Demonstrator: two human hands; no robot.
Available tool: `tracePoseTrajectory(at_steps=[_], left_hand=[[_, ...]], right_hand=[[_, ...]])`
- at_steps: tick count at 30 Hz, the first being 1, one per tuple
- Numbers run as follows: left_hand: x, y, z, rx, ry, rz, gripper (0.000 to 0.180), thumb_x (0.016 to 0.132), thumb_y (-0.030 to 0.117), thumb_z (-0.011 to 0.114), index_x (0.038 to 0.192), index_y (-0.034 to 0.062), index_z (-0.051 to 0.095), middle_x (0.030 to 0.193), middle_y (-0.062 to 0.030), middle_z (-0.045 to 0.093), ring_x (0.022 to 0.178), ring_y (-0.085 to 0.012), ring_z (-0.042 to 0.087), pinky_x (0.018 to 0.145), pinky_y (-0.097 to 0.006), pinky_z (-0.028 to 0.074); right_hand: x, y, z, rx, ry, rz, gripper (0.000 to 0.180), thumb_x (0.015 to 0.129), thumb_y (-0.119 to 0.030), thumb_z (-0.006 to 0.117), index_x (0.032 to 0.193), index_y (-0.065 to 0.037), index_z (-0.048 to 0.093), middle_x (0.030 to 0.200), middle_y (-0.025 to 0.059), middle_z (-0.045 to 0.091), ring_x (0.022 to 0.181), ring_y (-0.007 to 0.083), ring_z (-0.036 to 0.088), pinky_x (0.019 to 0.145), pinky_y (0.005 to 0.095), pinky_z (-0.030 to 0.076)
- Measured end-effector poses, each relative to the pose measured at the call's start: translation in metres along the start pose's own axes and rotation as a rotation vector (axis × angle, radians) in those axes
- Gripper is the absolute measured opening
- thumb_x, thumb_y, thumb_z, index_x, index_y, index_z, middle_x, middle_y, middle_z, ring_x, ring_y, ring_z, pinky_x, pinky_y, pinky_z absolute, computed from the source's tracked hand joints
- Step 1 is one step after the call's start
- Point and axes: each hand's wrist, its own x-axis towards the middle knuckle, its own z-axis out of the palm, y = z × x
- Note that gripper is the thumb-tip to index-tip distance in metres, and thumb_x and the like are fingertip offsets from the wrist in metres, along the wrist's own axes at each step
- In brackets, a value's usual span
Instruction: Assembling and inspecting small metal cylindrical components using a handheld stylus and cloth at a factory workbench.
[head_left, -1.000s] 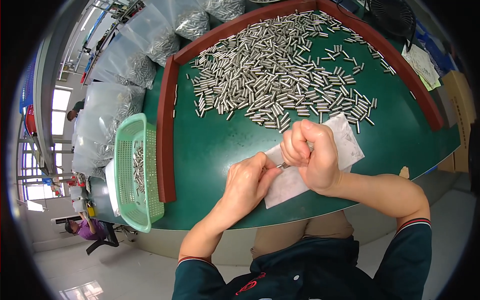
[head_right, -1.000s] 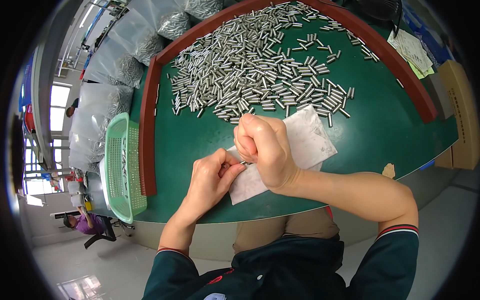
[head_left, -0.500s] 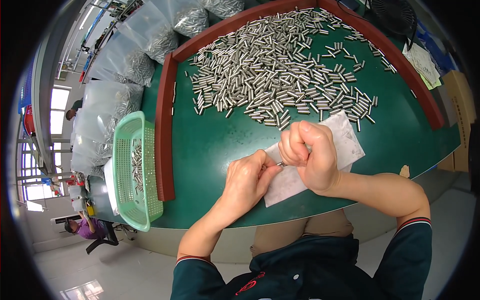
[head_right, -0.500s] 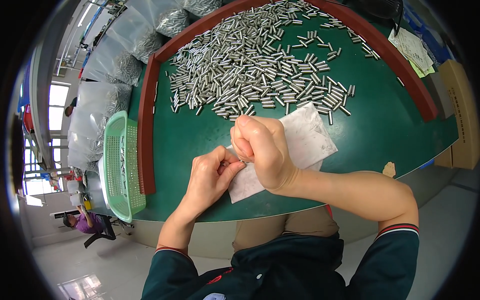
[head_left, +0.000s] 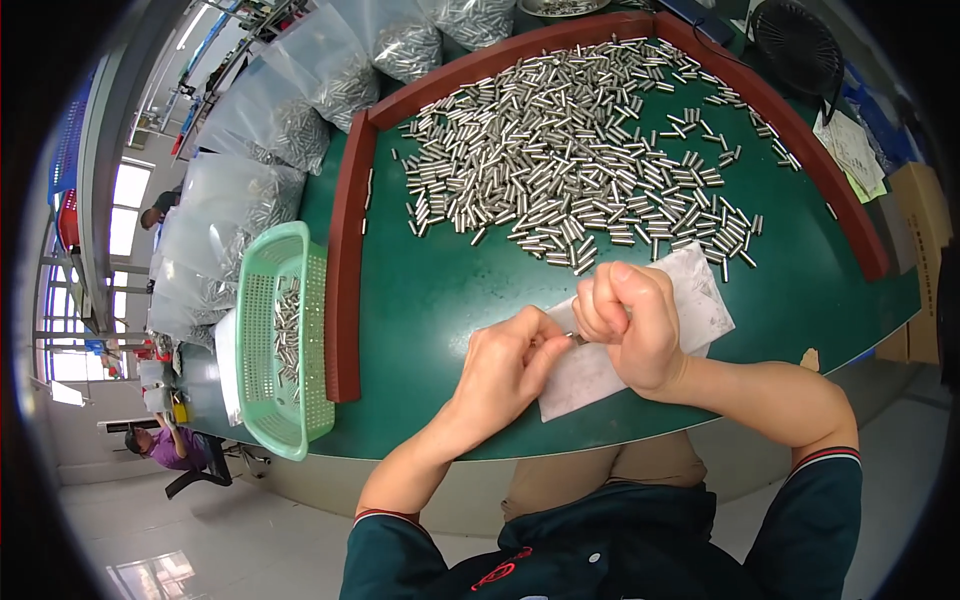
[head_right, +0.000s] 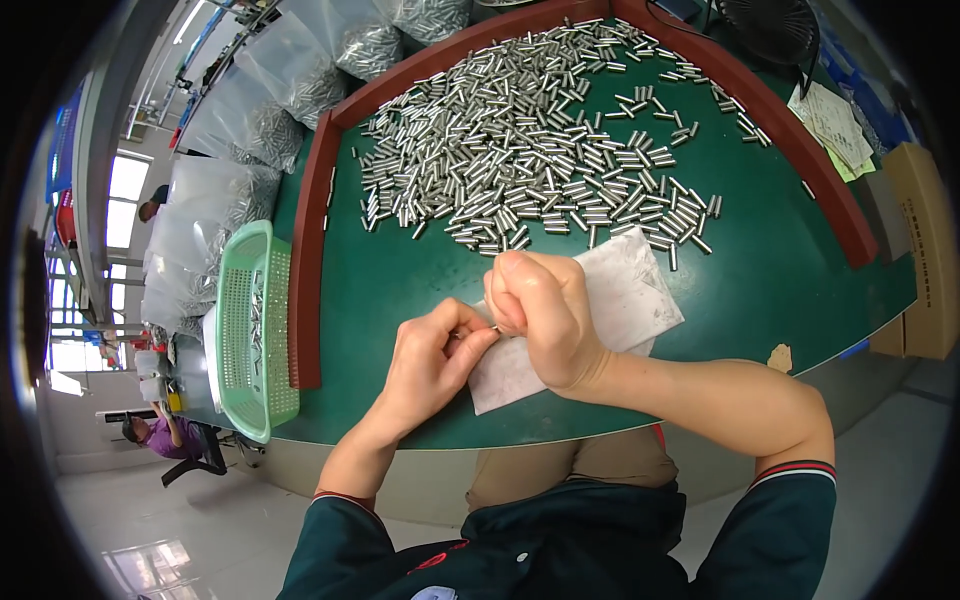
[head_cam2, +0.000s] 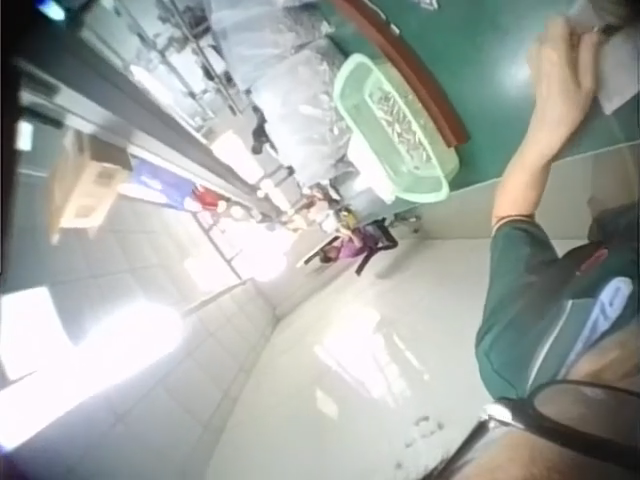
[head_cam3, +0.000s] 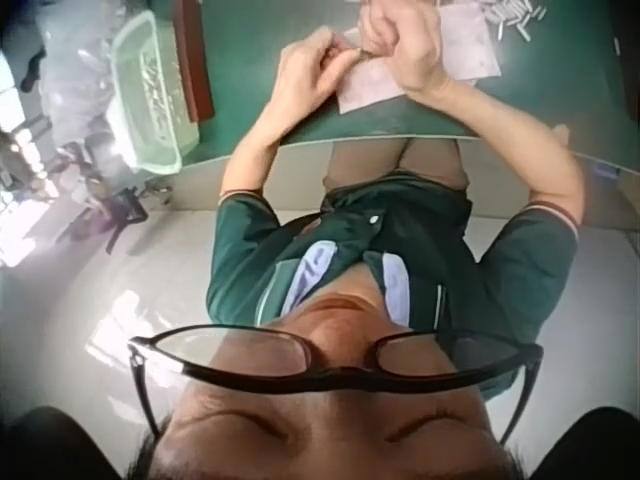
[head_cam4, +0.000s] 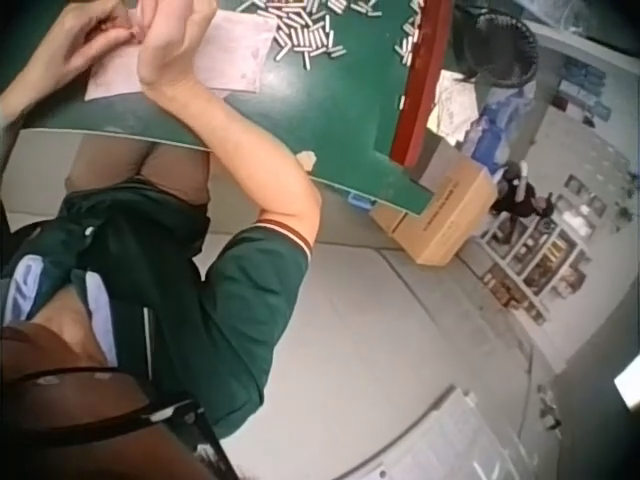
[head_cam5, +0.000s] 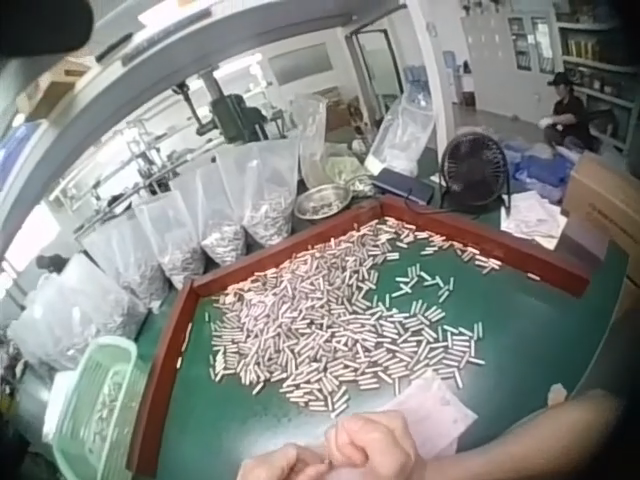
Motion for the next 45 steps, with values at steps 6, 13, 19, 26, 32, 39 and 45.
tracePoseTrajectory(at_steps=[6, 13, 19, 26, 32, 39, 45], left_hand=[[0.009, -0.026, -0.018, -1.317, -0.193, -0.398, 0.013, 0.087, 0.014, 0.050, 0.092, 0.0025, 0.051, 0.070, -0.0030, 0.047, 0.050, -0.0038, 0.028, 0.045, -0.016, 0.024], [0.014, -0.021, -0.024, -1.300, -0.148, -0.460, 0.020, 0.087, 0.011, 0.048, 0.101, -0.0021, 0.050, 0.067, -0.0029, 0.047, 0.048, -0.0031, 0.030, 0.044, -0.016, 0.027], [0.017, -0.018, -0.028, -1.269, -0.111, -0.483, 0.019, 0.088, 0.015, 0.046, 0.096, -0.0015, 0.050, 0.072, -0.0068, 0.052, 0.050, -0.0046, 0.034, 0.044, -0.017, 0.028], [0.028, -0.042, -0.043, -0.641, 0.348, -0.204, 0.026, 0.087, 0.024, 0.050, 0.069, 0.0047, 0.050, 0.058, 0.0019, 0.042, 0.051, -0.0029, 0.032, 0.043, -0.019, 0.021], [0.052, -0.045, -0.033, 0.364, 0.523, -0.053, 0.019, 0.069, 0.018, 0.069, 0.072, 0.0026, 0.059, 0.044, -0.0042, 0.039, 0.038, -0.0160, 0.036, 0.041, -0.031, 0.030], [0.051, -0.041, -0.029, 0.340, 0.427, -0.083, 0.015, 0.072, 0.015, 0.066, 0.072, 0.0022, 0.058, 0.045, -0.0046, 0.043, 0.040, -0.0155, 0.041, 0.042, -0.030, 0.034], [0.033, -0.041, -0.041, -1.266, 0.051, -0.354, 0.009, 0.082, 0.012, 0.049, 0.081, 0.0028, 0.051, 0.061, -0.0046, 0.050, 0.044, -0.0042, 0.027, 0.041, -0.019, 0.023]], right_hand=[[-0.001, 0.000, 0.000, 0.023, -0.022, 0.011, 0.037, 0.086, -0.018, 0.032, 0.051, -0.008, 0.027, 0.046, 0.0005, 0.030, 0.044, 0.0081, 0.024, 0.041, 0.0234, 0.021], [0.003, 0.000, 0.001, 0.073, -0.026, 0.023, 0.038, 0.087, -0.020, 0.032, 0.052, -0.008, 0.029, 0.046, -0.0002, 0.028, 0.043, 0.0080, 0.023, 0.041, 0.0232, 0.020], [0.005, 0.000, 0.000, 0.087, -0.032, 0.044, 0.038, 0.087, -0.021, 0.033, 0.052, -0.008, 0.029, 0.045, -0.0003, 0.028, 0.042, 0.0080, 0.022, 0.041, 0.0236, 0.020], [0.004, -0.001, -0.001, 0.089, -0.019, 0.068, 0.038, 0.087, -0.022, 0.033, 0.051, -0.008, 0.029, 0.045, 0.0001, 0.029, 0.041, 0.0080, 0.021, 0.041, 0.0236, 0.020], [0.005, -0.003, 0.001, 0.089, -0.006, 0.074, 0.038, 0.087, -0.021, 0.033, 0.051, -0.008, 0.029, 0.045, 0.0004, 0.029, 0.041, 0.0081, 0.022, 0.041, 0.0237, 0.020], [0.006, -0.003, 0.001, 0.097, -0.021, 0.083, 0.038, 0.087, -0.021, 0.033, 0.051, -0.008, 0.029, 0.045, 0.0005, 0.029, 0.041, 0.0083, 0.022, 0.041, 0.0236, 0.021], [0.007, -0.002, -0.001, 0.118, 0.000, 0.090, 0.038, 0.087, -0.022, 0.033, 0.052, -0.008, 0.029, 0.045, 0.0004, 0.029, 0.041, 0.0083, 0.022, 0.041, 0.0235, 0.020]])
